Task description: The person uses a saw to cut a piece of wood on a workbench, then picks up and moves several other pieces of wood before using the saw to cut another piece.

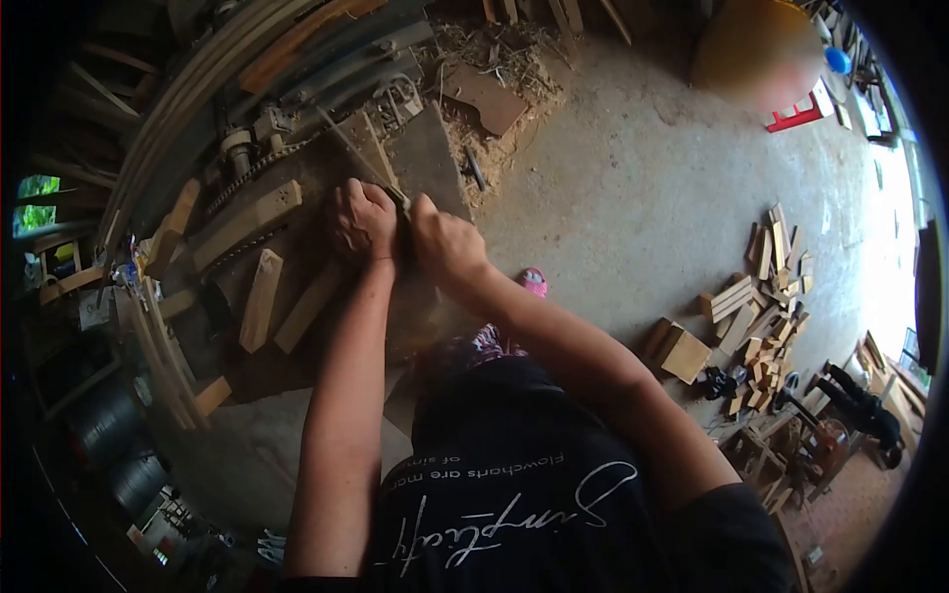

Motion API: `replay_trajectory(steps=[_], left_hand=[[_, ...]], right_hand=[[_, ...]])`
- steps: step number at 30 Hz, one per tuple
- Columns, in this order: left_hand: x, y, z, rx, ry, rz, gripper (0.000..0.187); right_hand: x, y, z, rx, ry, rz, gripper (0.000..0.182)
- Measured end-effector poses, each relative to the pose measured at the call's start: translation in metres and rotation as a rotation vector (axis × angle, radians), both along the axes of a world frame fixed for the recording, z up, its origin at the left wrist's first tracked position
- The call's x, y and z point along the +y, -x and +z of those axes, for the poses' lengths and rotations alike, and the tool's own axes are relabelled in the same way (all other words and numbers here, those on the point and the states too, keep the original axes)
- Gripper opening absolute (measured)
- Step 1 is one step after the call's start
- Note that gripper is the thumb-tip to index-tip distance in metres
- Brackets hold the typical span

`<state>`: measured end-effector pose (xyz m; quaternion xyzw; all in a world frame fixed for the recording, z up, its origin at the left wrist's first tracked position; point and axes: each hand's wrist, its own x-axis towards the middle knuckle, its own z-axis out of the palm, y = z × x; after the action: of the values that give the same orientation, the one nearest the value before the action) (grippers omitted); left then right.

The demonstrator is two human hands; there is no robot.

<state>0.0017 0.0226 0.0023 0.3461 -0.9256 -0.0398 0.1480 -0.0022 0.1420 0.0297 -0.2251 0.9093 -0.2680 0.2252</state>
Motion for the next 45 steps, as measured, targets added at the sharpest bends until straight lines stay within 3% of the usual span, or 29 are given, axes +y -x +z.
replay_trajectory(steps=[2,6,8,11,15,20,22,29,31,35,37,39,41,43,45], left_hand=[[0.002,-0.002,0.002,0.02,0.005,-0.003,0.02],[0.002,0.0,-0.003,0.064,0.042,-0.001,0.017],[0.006,0.001,0.002,0.086,0.055,0.012,0.014],[0.003,0.001,0.001,0.052,0.056,0.0,0.015],[0.0,0.001,-0.003,0.048,0.098,-0.017,0.015],[0.007,0.0,0.003,0.091,0.021,0.043,0.019],[0.005,0.0,0.002,0.082,0.006,0.029,0.021],[0.004,-0.004,0.005,0.189,0.109,-0.008,0.024],[0.006,-0.008,0.012,0.178,-0.053,-0.019,0.027],[0.001,-0.012,0.016,0.227,-0.094,0.022,0.028],[-0.006,-0.015,-0.003,0.432,-0.065,-0.03,0.023],[-0.004,-0.023,-0.009,0.621,-0.202,-0.001,0.016],[0.004,-0.043,0.003,0.615,-0.348,-0.043,0.016],[0.01,-0.065,0.016,0.513,-0.165,-0.1,0.023],[0.02,-0.078,0.036,0.452,-0.162,-0.08,0.025]], right_hand=[[-0.014,0.01,-0.004,0.063,0.005,0.032,0.01],[0.039,-0.024,0.01,0.041,0.057,-0.009,0.007],[0.054,-0.035,0.007,-0.049,-0.099,-0.023,0.008],[0.012,-0.015,-0.008,0.133,-0.019,-0.025,0.008],[0.004,-0.001,-0.005,0.16,0.028,0.0,0.007],[0.097,-0.054,0.008,0.02,-0.076,0.049,0.01],[0.114,-0.059,0.023,-0.151,0.063,0.05,0.014],[0.123,-0.062,0.049,-0.027,0.039,0.063,0.01],[0.125,-0.07,0.056,0.019,0.069,0.031,0.01],[0.114,-0.07,0.068,-0.113,0.079,-0.065,0.011],[0.103,-0.067,0.058,-0.053,0.144,-0.02,0.015],[0.081,-0.06,0.042,0.002,0.213,0.031,0.02],[0.054,-0.056,0.022,0.042,0.27,0.039,0.02],[0.035,-0.052,0.006,0.157,0.306,0.108,0.021],[0.024,-0.05,0.02,0.359,0.353,0.311,0.039]])
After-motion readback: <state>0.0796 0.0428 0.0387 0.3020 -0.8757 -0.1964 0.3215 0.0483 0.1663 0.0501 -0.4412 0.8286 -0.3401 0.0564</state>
